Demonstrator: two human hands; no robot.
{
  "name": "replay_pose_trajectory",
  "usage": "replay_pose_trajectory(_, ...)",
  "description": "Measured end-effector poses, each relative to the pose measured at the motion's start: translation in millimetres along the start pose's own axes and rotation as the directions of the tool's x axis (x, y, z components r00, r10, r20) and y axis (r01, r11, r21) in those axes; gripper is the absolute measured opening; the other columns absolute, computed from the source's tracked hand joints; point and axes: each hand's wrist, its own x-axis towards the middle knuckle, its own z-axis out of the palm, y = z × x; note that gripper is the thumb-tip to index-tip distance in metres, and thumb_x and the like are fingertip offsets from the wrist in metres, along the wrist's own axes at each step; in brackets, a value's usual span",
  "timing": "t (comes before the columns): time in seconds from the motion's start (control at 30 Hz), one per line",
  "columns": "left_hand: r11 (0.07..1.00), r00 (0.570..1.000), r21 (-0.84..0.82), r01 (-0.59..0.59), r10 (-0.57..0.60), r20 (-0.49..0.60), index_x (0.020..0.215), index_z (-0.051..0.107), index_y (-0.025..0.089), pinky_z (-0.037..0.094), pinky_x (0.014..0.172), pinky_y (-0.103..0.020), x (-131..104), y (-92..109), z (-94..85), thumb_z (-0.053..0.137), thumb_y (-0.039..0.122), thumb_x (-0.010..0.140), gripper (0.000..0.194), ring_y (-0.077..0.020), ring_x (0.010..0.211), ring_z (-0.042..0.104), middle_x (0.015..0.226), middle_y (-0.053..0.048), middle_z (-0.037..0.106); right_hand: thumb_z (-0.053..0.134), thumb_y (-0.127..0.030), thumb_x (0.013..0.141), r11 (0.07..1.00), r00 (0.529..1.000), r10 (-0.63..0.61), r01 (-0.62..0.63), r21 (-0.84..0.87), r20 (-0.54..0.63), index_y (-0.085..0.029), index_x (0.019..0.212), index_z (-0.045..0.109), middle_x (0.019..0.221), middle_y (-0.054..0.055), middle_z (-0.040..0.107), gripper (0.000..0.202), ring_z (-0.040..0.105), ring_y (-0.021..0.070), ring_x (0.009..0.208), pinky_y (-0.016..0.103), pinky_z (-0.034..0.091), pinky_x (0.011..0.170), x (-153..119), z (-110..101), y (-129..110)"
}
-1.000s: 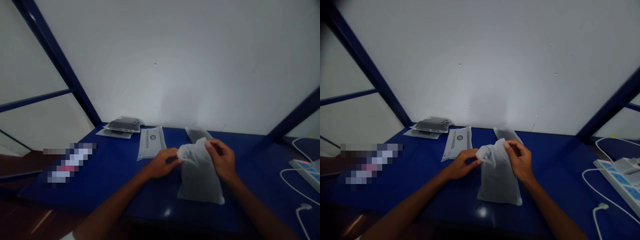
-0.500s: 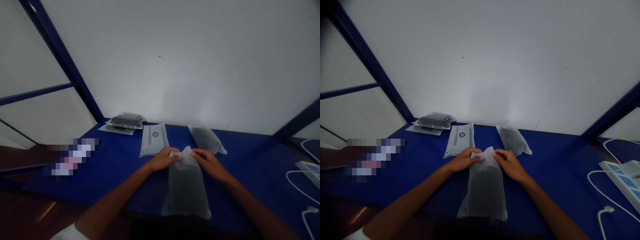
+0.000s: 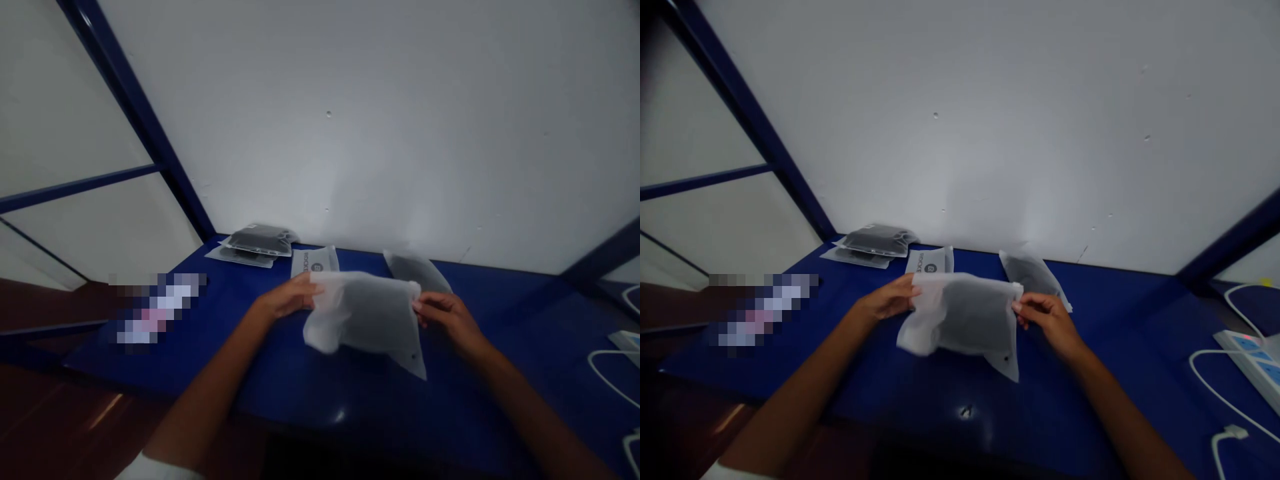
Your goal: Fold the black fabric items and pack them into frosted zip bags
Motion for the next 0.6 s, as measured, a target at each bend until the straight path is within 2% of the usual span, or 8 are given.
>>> replay_pose_trajectory(0.07, 0.991, 0.991, 0.129, 0.030, -0.046, 0.123, 0.095, 0.067, 0.014, 0.047, 0.071, -0.027, -4, 3, -3.6, 0.072, 0.049, 0.069, 0.043, -0.0170, 0.081, 0.060, 0.093, -0.008, 0.066, 0.069, -0.040, 0.072, 0.998, 0.995, 0.033, -0.029, -0.048, 0.094, -0.018, 0.060, 0.063, 0.054, -0.002, 0.054, 0.025, 0.047, 0.0109, 0.052, 0.026, 0.037, 0.053, -1, 2, 1)
replay_pose_trajectory(0.17, 0.960, 0.971, 0.275, 0.047, -0.108, 0.212, 0.104, 0.066, 0.018, 0.045, 0.082, -0.029, -2, 1, -2.0, 0.067, 0.055, 0.075, 0.047, -0.0185, 0.094, 0.058, 0.104, -0.006, 0.064, 0.068, -0.040, 0.073, 0.992, 0.981, 0.082, -0.063, -0.111, 0.177, -0.018, 0.059, 0.061, 0.054, -0.002, 0.054, 0.027, 0.047, 0.0106, 0.051, 0.026, 0.037, 0.053, 0, 8, 7)
replay_pose_trajectory(0.3, 0.926, 0.884, 0.346, 0.150, -0.282, 0.372, 0.098, 0.068, 0.017, 0.045, 0.074, -0.029, 6, -10, 2.9, 0.065, 0.065, 0.071, 0.056, -0.0177, 0.081, 0.059, 0.089, -0.006, 0.066, 0.067, -0.038, 0.073, 0.984, 0.950, 0.171, -0.149, -0.102, 0.263, -0.018, 0.065, 0.063, 0.055, -0.003, 0.056, 0.022, 0.049, 0.0105, 0.052, 0.025, 0.039, 0.054, 2, 18, 15)
replay_pose_trajectory(0.33, 0.914, 0.882, 0.375, 0.157, -0.301, 0.363, 0.095, 0.069, 0.016, 0.045, 0.070, -0.028, 8, -14, 6.0, 0.063, 0.066, 0.073, 0.055, -0.0164, 0.076, 0.058, 0.084, -0.005, 0.065, 0.067, -0.037, 0.072, 0.981, 0.941, 0.188, -0.166, -0.102, 0.282, -0.017, 0.066, 0.063, 0.055, -0.003, 0.056, 0.021, 0.050, 0.0105, 0.051, 0.025, 0.040, 0.054, 2, 20, 16)
replay_pose_trajectory(0.37, 0.903, 0.898, 0.404, 0.145, -0.291, 0.330, 0.093, 0.068, 0.016, 0.044, 0.067, -0.027, 11, -18, 10.4, 0.060, 0.064, 0.076, 0.052, -0.0149, 0.073, 0.056, 0.081, -0.004, 0.063, 0.067, -0.037, 0.072, 0.979, 0.933, 0.200, -0.177, -0.104, 0.299, -0.017, 0.066, 0.064, 0.054, -0.003, 0.056, 0.021, 0.050, 0.0105, 0.050, 0.025, 0.041, 0.053, 2, 23, 17)
replay_pose_trajectory(0.47, 0.850, 0.968, 0.526, 0.026, -0.153, 0.199, 0.088, 0.067, 0.017, 0.040, 0.065, -0.024, 19, -30, 28.1, 0.054, 0.058, 0.084, 0.043, -0.0125, 0.070, 0.052, 0.077, -0.001, 0.059, 0.068, -0.041, 0.072, 0.971, 0.907, 0.237, -0.218, -0.094, 0.348, -0.017, 0.067, 0.063, 0.054, -0.003, 0.058, 0.025, 0.053, 0.0113, 0.047, 0.026, 0.044, 0.050, 0, 29, 17)
replay_pose_trajectory(0.53, 0.826, 0.981, 0.562, -0.045, -0.070, 0.182, 0.086, 0.066, 0.017, 0.040, 0.068, -0.024, 22, -35, 38.4, 0.053, 0.051, 0.087, 0.037, -0.0126, 0.072, 0.052, 0.077, 0.000, 0.059, 0.069, -0.044, 0.071, 0.965, 0.883, 0.258, -0.252, -0.069, 0.392, -0.016, 0.068, 0.061, 0.054, -0.002, 0.060, 0.029, 0.056, 0.0122, 0.046, 0.027, 0.047, 0.049, -1, 32, 16)
replay_pose_trajectory(0.6, 0.827, 0.983, 0.559, -0.066, -0.041, 0.178, 0.085, 0.066, 0.016, 0.040, 0.068, -0.024, 24, -39, 44.4, 0.053, 0.046, 0.087, 0.032, -0.0127, 0.073, 0.053, 0.078, 0.000, 0.060, 0.069, -0.047, 0.072, 0.962, 0.870, 0.262, -0.268, -0.047, 0.418, -0.016, 0.069, 0.061, 0.056, -0.002, 0.061, 0.032, 0.058, 0.0127, 0.047, 0.027, 0.048, 0.050, -3, 33, 16)
